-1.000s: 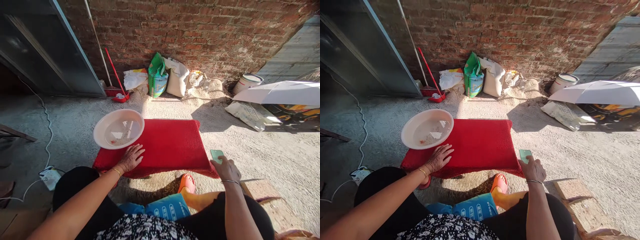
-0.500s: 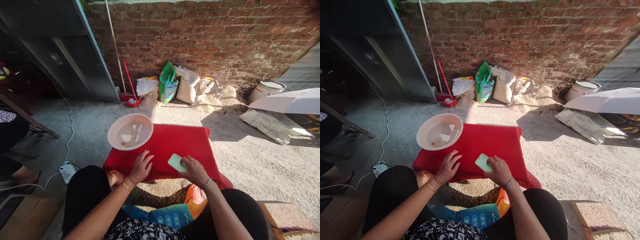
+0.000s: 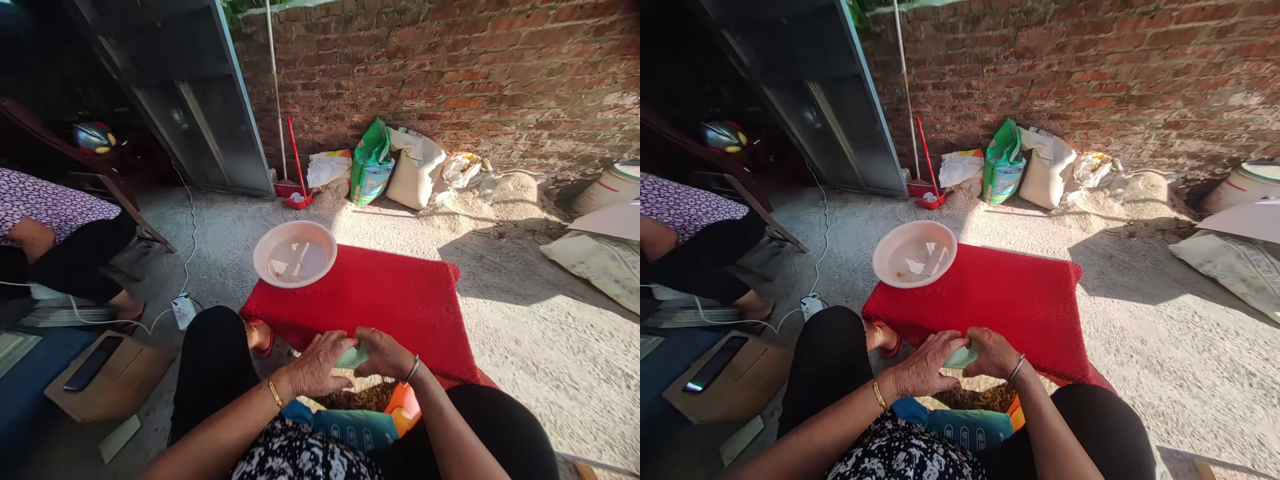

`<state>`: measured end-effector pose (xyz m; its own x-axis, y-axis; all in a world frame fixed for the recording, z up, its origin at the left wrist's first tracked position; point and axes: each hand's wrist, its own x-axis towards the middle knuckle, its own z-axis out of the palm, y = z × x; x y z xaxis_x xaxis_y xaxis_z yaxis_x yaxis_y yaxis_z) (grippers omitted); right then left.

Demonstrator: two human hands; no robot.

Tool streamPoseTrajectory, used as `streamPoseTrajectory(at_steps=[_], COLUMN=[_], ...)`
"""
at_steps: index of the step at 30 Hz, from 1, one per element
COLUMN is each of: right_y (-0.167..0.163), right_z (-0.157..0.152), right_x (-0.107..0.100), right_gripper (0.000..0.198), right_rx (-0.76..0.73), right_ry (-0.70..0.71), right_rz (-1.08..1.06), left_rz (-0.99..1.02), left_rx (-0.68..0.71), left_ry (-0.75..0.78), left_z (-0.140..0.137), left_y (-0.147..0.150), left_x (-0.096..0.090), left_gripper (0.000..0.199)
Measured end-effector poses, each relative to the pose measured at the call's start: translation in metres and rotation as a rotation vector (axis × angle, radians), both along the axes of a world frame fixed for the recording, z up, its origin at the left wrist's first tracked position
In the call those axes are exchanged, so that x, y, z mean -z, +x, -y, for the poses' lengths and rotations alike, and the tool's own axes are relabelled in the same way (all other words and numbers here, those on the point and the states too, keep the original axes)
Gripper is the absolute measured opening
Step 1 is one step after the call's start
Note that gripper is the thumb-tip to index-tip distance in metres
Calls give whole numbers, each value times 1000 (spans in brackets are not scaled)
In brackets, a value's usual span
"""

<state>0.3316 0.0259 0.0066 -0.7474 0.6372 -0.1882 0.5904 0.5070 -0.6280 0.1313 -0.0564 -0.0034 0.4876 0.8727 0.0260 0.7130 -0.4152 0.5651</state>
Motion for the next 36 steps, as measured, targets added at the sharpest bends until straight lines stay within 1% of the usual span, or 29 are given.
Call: streamPoseTrajectory(at_steps=[3, 5, 7, 9, 10, 12, 14, 16, 17, 19, 21, 24, 27, 30, 32, 34, 35, 36], right_y=[-5, -8, -10, -4, 2, 23, 51, 78, 89, 103, 107, 103, 96, 93, 92, 92, 91, 91], right_z=[1, 4, 6, 5, 2, -6, -17, -26, -28, -29, -27, -22, -20, -20, -20, -21, -21, -20], right_x=[13, 19, 20, 18, 16, 14, 15, 18, 19, 22, 23, 23, 21, 18, 15, 13, 12, 11], right_gripper=[41, 43, 42, 40, 38, 35, 32, 32, 34, 39, 43, 47, 46, 45, 46, 45, 45, 45], right_rx=[-2, -15, -30, -13, 23, 152, 327, 498, 569, 675, 741, 782, 749, 700, 677, 666, 663, 662], right_ry=[-203, -314, -343, -273, -213, -59, 135, 335, 408, 481, 487, 414, 306, 277, 276, 273, 274, 276], right_rz=[-121, -181, -254, -340, -367, -350, -236, -51, 50, 227, 343, 458, 536, 583, 604, 622, 632, 640], left_rz=[-48, -82, -120, -135, -130, -120, -150, -207, -268, -335, -387, -436, -472, -501, -502, -480, -449, -405], left_rx=[-17, -15, -31, -101, -169, -371, -666, -832, -965, -1066, -1118, -1130, -1156, -1212, -1209, -1137, -1044, -912], left_ry=[37, 51, 50, 45, 50, 87, 164, 204, 230, 222, 182, 90, -1, -58, -80, -89, -86, -63], left_z=[7, 11, 14, 16, 17, 19, 18, 14, 10, 2, -7, -20, -33, -41, -41, -37, -34, -31], left_y=[0, 2, 1, -8, -16, -41, -75, -110, -125, -144, -148, -131, -107, -82, -58, -23, -3, 17], left_x=[3, 1, -2, -5, -5, -3, 2, 7, 9, 12, 14, 17, 18, 15, 14, 14, 15, 16], left_gripper=[59, 51, 46, 43, 42, 43, 42, 47, 47, 48, 49, 54, 61, 60, 58, 60, 63, 64])
